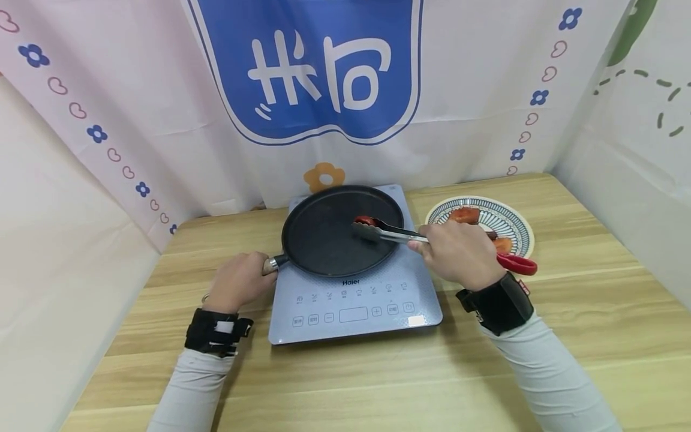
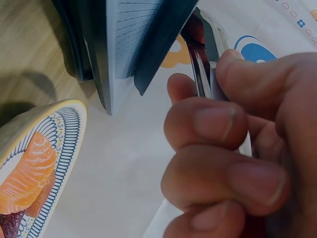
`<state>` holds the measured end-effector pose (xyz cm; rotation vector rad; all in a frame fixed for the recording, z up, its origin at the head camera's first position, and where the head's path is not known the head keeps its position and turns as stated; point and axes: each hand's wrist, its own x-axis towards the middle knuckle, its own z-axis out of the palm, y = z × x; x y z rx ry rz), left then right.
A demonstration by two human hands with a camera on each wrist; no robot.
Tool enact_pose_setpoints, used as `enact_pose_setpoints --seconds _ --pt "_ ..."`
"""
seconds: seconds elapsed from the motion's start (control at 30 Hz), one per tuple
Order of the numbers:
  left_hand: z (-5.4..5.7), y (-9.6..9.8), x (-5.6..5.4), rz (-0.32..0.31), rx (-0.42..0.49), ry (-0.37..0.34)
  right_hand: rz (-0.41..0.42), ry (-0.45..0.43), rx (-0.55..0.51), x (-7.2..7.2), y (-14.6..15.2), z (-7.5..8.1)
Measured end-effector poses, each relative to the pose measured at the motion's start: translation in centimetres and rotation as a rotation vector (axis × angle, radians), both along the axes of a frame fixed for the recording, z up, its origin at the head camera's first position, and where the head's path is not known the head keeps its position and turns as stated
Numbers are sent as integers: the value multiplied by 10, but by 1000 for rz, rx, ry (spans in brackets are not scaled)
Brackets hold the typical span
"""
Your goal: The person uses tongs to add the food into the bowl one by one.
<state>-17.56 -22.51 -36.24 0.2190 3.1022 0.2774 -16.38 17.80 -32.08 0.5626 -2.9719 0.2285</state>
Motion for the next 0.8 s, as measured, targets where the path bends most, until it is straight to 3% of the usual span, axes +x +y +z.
enact_pose_setpoints --seconds 0.8 --pt "-2 0 0 3 20 -10 -22 30 -13 2 0 -7"
